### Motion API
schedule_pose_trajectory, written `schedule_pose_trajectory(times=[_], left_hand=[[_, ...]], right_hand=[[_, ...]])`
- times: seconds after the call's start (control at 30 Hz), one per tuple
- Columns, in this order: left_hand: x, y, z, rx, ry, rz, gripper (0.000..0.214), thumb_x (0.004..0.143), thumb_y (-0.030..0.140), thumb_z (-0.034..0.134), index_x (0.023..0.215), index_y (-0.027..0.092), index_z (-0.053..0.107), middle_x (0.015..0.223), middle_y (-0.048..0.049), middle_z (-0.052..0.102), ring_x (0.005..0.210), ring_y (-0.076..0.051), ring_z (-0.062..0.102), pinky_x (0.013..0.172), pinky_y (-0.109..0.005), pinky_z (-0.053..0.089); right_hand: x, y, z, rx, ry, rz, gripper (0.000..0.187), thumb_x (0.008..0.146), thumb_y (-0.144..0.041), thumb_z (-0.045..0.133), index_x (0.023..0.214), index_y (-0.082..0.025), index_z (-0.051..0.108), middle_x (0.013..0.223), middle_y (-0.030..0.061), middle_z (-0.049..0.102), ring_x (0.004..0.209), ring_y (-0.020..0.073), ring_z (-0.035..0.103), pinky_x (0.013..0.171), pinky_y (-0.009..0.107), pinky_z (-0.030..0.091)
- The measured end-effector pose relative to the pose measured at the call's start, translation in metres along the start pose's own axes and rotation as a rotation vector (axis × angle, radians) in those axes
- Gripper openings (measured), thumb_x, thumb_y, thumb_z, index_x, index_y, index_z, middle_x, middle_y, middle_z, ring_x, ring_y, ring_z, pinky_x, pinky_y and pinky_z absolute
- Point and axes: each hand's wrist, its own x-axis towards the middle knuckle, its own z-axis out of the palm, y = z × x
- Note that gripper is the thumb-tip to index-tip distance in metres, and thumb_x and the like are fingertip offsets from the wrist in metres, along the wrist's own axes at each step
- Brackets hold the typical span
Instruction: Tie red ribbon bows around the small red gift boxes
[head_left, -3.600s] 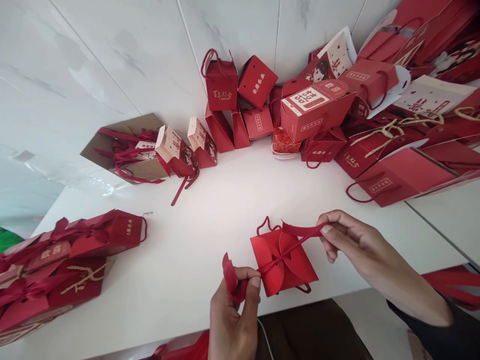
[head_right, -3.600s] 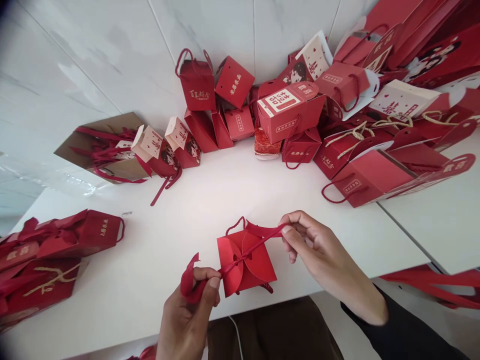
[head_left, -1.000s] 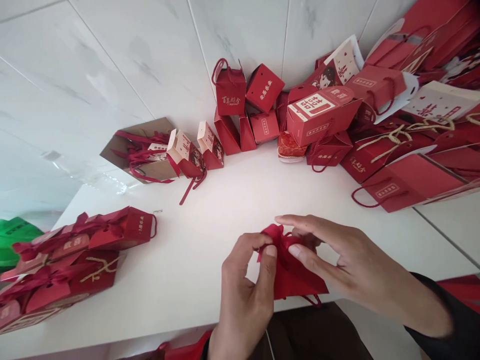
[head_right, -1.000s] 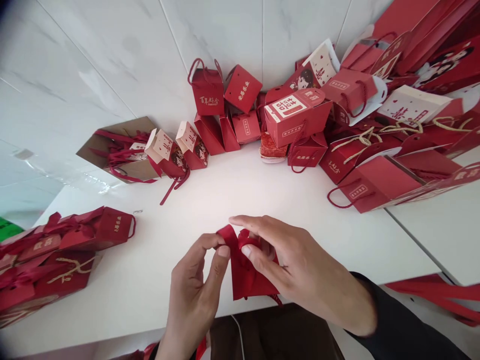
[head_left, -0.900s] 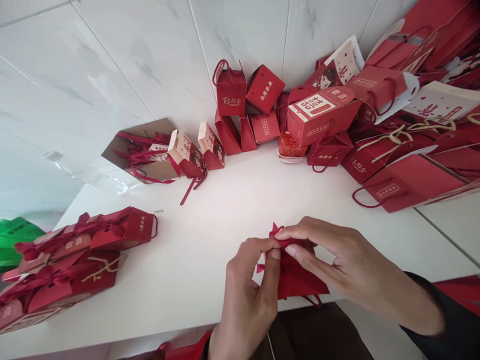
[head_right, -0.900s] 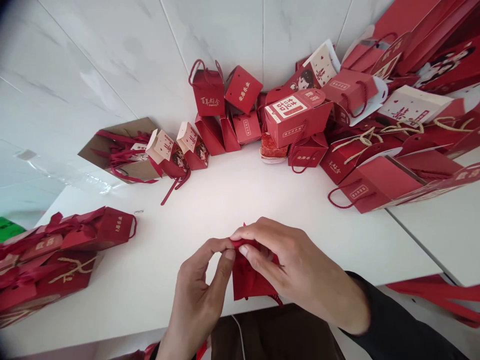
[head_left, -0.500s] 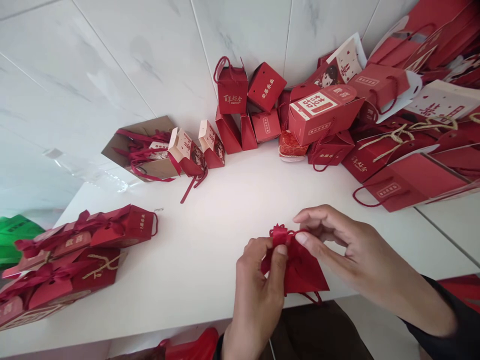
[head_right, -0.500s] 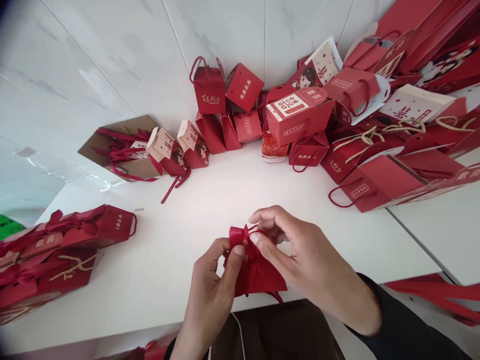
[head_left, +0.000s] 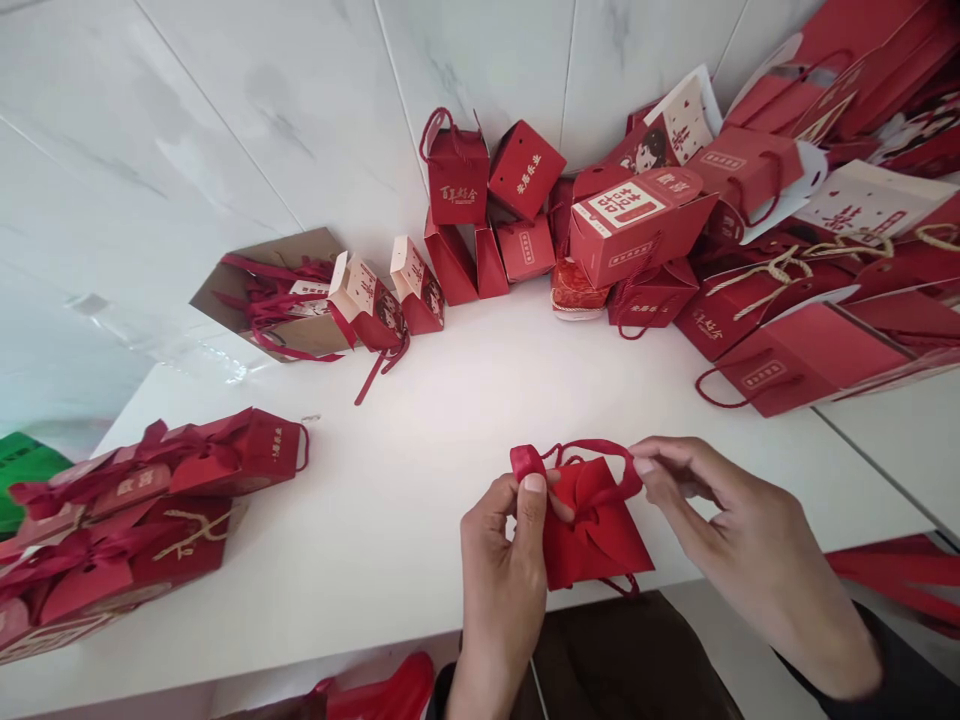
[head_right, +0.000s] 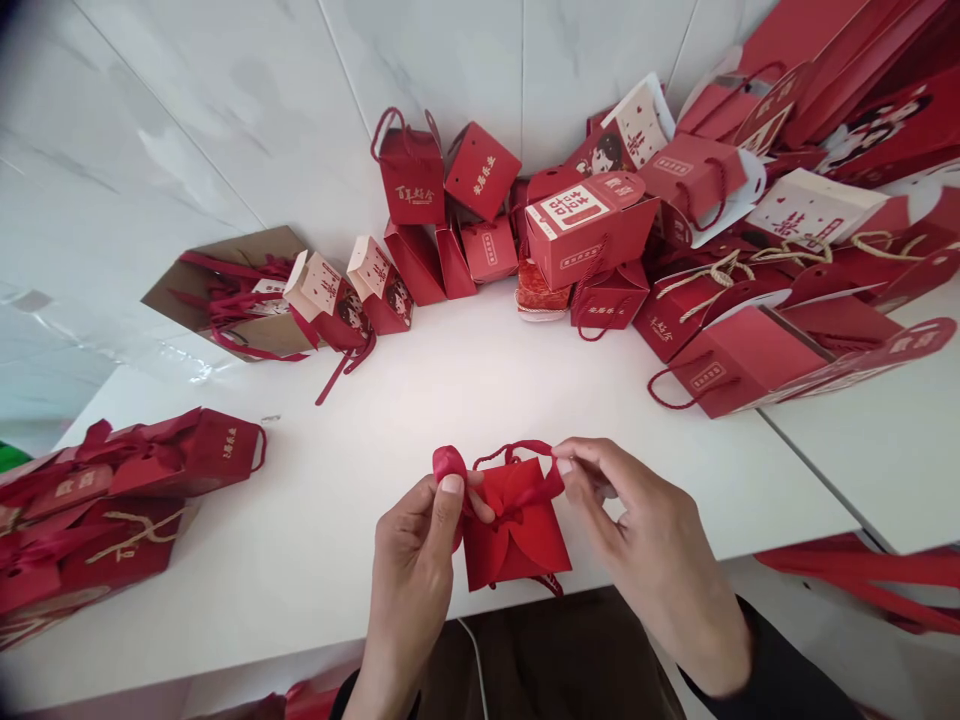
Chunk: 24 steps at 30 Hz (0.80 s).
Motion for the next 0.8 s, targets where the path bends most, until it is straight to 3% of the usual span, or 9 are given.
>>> schedule_pose_trajectory(times=[0.1,0.2,0.27,0.43,0.53,0.67,0.8], left_hand=[[-0.003,0.001,-0.001,0.015,-0.044,0.038,0.041,0.102,0.050,0.052,0.092,0.021,0.078,0.097,-0.0065,0.075,0.083,-0.018,0.064,0.073,-0.028,0.049],[-0.004,0.004,-0.002,0.023,-0.074,0.058,0.038,0.103,0.048,0.052,0.097,0.022,0.079,0.101,-0.0068,0.075,0.093,-0.020,0.065,0.082,-0.029,0.050],[-0.002,0.005,-0.002,0.044,-0.062,0.055,0.038,0.101,0.048,0.055,0.090,0.022,0.079,0.095,-0.0059,0.076,0.089,-0.019,0.065,0.082,-0.029,0.049],[0.002,0.003,-0.002,0.086,-0.023,0.008,0.041,0.097,0.051,0.060,0.074,0.022,0.077,0.078,-0.0037,0.073,0.082,-0.021,0.064,0.077,-0.030,0.047],[0.000,0.004,-0.002,0.173,-0.035,0.043,0.040,0.101,0.048,0.055,0.079,0.022,0.076,0.079,-0.0028,0.071,0.081,-0.020,0.060,0.077,-0.032,0.044],[-0.003,0.010,-0.002,0.352,-0.117,0.183,0.038,0.106,0.039,0.047,0.081,0.023,0.070,0.076,-0.0012,0.067,0.074,-0.018,0.051,0.078,-0.034,0.039],[-0.003,0.013,-0.007,0.454,-0.195,0.284,0.030,0.106,0.032,0.047,0.094,0.025,0.073,0.086,-0.0018,0.069,0.082,-0.019,0.054,0.080,-0.034,0.041]], right_hand=[[-0.001,0.006,-0.002,-0.057,-0.136,-0.115,0.025,0.103,-0.047,0.053,0.121,-0.032,0.062,0.109,0.0021,0.074,0.085,0.0188,0.073,0.062,0.027,0.058],[0.000,0.008,-0.003,-0.082,-0.238,-0.207,0.018,0.104,-0.042,0.051,0.113,-0.030,0.063,0.099,0.0024,0.071,0.076,0.0184,0.071,0.062,0.030,0.057],[0.003,0.006,-0.004,-0.097,-0.247,-0.262,0.017,0.105,-0.036,0.048,0.101,-0.028,0.062,0.094,0.0026,0.068,0.076,0.0191,0.071,0.066,0.033,0.057],[0.006,-0.009,-0.009,-0.107,-0.286,-0.279,0.013,0.104,-0.032,0.049,0.099,-0.027,0.060,0.094,0.0027,0.071,0.077,0.0197,0.072,0.069,0.033,0.057],[0.007,-0.018,-0.011,-0.049,-0.304,-0.240,0.010,0.102,-0.032,0.052,0.103,-0.027,0.061,0.090,0.0008,0.074,0.072,0.0183,0.073,0.066,0.030,0.059],[0.011,-0.028,-0.011,0.049,-0.291,-0.270,0.027,0.103,-0.032,0.054,0.129,-0.029,0.057,0.102,0.0005,0.076,0.085,0.0171,0.076,0.075,0.027,0.061],[0.019,-0.033,-0.008,0.070,-0.343,-0.324,0.015,0.105,-0.028,0.050,0.112,-0.029,0.063,0.101,-0.0001,0.074,0.089,0.0163,0.074,0.078,0.027,0.059]])
